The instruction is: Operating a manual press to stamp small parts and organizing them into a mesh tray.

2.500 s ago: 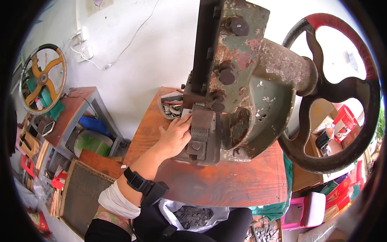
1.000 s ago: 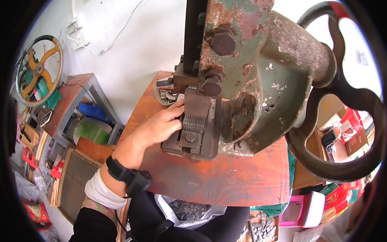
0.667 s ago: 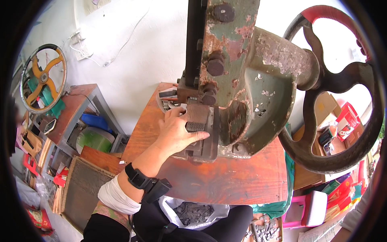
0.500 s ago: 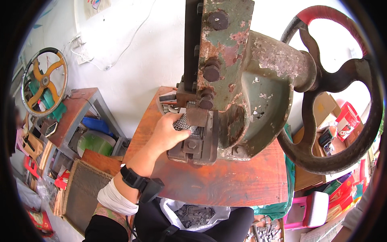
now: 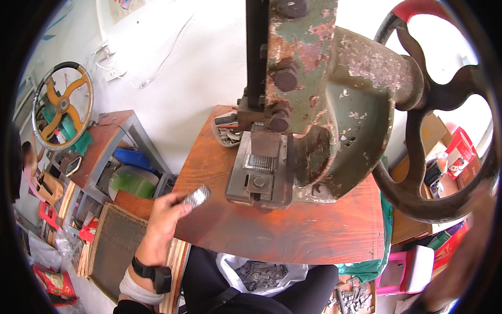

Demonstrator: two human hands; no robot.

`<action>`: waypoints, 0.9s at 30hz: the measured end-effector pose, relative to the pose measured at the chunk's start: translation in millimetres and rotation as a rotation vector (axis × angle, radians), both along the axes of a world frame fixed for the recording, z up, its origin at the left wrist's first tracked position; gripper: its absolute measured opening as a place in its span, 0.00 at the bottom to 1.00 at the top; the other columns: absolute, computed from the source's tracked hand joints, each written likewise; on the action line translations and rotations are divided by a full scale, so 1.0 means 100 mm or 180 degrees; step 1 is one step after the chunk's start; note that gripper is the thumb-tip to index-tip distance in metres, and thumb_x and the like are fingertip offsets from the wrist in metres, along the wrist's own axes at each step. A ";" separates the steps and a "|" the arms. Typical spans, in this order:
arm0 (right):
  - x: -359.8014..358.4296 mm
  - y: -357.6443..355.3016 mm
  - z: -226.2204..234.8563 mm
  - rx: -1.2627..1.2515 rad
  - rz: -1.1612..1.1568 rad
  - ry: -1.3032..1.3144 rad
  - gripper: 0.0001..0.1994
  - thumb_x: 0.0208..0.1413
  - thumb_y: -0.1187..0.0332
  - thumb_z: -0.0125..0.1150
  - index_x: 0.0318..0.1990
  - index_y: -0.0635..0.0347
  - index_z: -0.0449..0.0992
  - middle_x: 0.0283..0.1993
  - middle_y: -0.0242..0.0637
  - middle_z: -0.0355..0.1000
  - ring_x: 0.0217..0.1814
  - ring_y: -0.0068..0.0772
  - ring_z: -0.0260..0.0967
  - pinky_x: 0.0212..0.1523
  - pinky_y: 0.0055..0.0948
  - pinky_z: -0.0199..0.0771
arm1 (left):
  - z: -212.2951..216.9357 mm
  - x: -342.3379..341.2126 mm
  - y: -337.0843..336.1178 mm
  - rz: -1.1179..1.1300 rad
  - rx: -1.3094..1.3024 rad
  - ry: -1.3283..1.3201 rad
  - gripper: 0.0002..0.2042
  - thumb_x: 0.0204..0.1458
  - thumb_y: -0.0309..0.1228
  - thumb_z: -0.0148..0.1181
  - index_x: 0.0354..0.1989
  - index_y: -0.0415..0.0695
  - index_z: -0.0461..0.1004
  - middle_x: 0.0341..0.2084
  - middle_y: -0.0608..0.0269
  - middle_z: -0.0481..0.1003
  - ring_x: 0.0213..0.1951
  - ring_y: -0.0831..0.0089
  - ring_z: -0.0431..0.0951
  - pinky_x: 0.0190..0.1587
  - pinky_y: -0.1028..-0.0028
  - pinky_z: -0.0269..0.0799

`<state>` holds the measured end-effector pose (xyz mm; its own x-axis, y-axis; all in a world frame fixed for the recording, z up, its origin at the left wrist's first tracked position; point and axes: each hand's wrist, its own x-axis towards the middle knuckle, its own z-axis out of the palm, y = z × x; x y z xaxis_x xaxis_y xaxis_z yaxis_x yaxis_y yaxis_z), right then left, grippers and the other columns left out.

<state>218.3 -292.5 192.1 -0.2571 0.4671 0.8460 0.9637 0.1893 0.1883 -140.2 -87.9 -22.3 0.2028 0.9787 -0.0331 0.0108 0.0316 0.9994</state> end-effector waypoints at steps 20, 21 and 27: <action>-1.23 1.06 -2.28 -0.2308 0.0471 0.0317 0.40 0.29 0.40 0.67 0.57 0.37 0.70 0.62 0.38 0.59 0.66 0.51 0.50 0.57 0.59 0.51 | -0.40 0.62 -0.48 -0.0522 0.2029 0.1762 0.41 0.33 0.28 0.72 0.60 0.38 0.58 0.40 0.51 0.72 0.43 0.54 0.71 0.47 0.60 0.67; -1.23 1.06 -2.28 -0.2311 0.0467 0.0323 0.40 0.29 0.40 0.67 0.57 0.37 0.70 0.62 0.38 0.59 0.66 0.51 0.50 0.57 0.59 0.51 | -0.41 0.63 -0.49 -0.0500 0.1864 0.1728 0.42 0.33 0.28 0.72 0.61 0.39 0.57 0.40 0.51 0.72 0.43 0.54 0.71 0.47 0.61 0.68; -1.27 0.98 -2.28 -0.2417 0.0778 0.0110 0.40 0.27 0.37 0.63 0.54 0.40 0.73 0.60 0.40 0.61 0.64 0.52 0.52 0.59 0.55 0.52 | -0.42 0.62 -0.50 -0.0393 0.1862 0.1652 0.41 0.33 0.28 0.73 0.59 0.37 0.58 0.40 0.51 0.73 0.43 0.53 0.71 0.49 0.59 0.66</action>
